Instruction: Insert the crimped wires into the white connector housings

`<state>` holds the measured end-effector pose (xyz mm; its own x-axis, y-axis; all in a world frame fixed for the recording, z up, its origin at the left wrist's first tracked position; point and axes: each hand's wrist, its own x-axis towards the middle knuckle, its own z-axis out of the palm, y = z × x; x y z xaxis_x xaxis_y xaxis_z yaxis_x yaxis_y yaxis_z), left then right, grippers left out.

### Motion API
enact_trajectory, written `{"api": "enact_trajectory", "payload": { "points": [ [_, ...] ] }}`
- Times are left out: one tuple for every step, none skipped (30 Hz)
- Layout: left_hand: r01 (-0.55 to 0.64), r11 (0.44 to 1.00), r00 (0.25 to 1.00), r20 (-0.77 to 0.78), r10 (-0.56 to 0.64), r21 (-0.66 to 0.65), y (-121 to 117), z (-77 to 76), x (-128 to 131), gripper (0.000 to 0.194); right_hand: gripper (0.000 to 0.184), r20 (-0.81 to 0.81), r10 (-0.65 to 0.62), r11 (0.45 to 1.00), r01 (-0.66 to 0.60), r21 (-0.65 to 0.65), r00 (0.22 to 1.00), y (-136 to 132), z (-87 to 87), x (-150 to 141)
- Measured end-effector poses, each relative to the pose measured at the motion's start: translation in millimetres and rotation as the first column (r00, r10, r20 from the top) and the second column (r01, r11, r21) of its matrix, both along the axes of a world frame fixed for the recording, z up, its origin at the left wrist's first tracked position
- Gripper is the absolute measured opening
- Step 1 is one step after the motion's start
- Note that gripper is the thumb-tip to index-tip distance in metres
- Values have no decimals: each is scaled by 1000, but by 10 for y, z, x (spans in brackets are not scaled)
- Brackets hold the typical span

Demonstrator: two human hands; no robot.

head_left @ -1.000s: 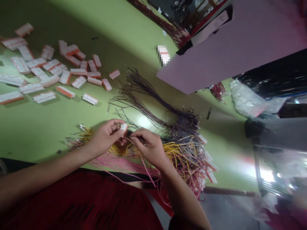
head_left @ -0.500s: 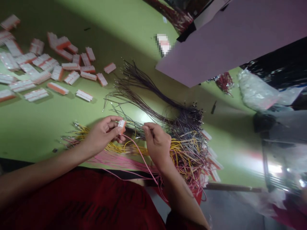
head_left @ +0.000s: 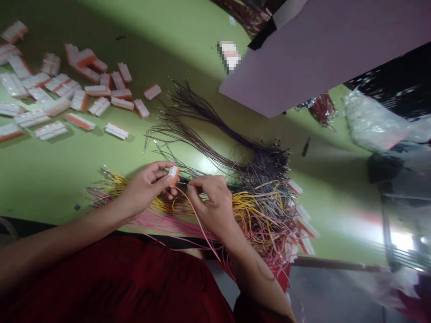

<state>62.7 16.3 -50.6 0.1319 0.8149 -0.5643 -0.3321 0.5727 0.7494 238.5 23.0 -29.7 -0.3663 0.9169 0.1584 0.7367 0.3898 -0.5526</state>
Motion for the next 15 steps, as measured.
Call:
{"api": "enact_trajectory", "payload": {
  "points": [
    [1, 1000, 1000, 25, -1, -3, -4, -10, -4, 44, 26, 17, 3, 1000, -3, -3, 1000, 10, 7, -6],
    [2, 1000, 999, 51, -2, -4, -7, -21, -9, 46, 26, 28, 6, 1000, -6, -7, 1000, 20, 16, -13],
    [2, 1000, 997, 76, -2, -2, -10, -33, -15, 46, 27, 34, 10, 1000, -10, -11, 999, 29, 25, -20],
    [1, 1000, 995, 98, -1, -1, -12, -45, -21, 46, 27, 33, 14, 1000, -13, -16, 999, 36, 32, -26],
    [-2, 1000, 993, 116, 2, 0, -13, -56, -27, 46, 26, 29, 18, 1000, -17, -22, 999, 42, 37, -30],
    [-3, 1000, 991, 130, 3, 0, -14, -66, -32, 46, 25, 22, 20, 999, -19, -27, 1000, 46, 39, -32],
    [-2, 1000, 990, 140, 2, 0, -14, -75, -37, 45, 25, 16, 21, 999, -21, -33, 1000, 49, 40, -34],
    [0, 1000, 989, 149, 0, 2, -14, -83, -42, 45, 24, 14, 22, 999, -22, -40, 1000, 50, 39, -35],
    [4, 1000, 988, 156, -5, 5, -14, -90, -45, 44, 24, 16, 22, 999, -21, -47, 1000, 51, 37, -36],
    [8, 1000, 987, 160, -9, 9, -15, -95, -47, 44, 24, 21, 21, 998, -20, -52, 1000, 51, 36, -37],
    [12, 1000, 987, 161, -14, 13, -16, -100, -48, 45, 24, 27, 20, 998, -19, -58, 999, 50, 35, -39],
    [17, 1000, 987, 159, -20, 17, -17, -104, -49, 45, 24, 32, 19, 998, -17, -65, 999, 50, 36, -42],
    [21, 1000, 988, 153, -24, 23, -19, -107, -48, 45, 24, 35, 16, 997, -13, -74, 999, 50, 38, -46],
    [24, 999, 989, 142, -29, 31, -21, -108, -47, 45, 24, 37, 13, 996, -10, -83, 999, 51, 41, -49],
    [30, 999, 991, 127, -35, 39, -24, -107, -46, 45, 24, 39, 11, 995, -7, -95, 999, 51, 45, -53]
  ]
}}
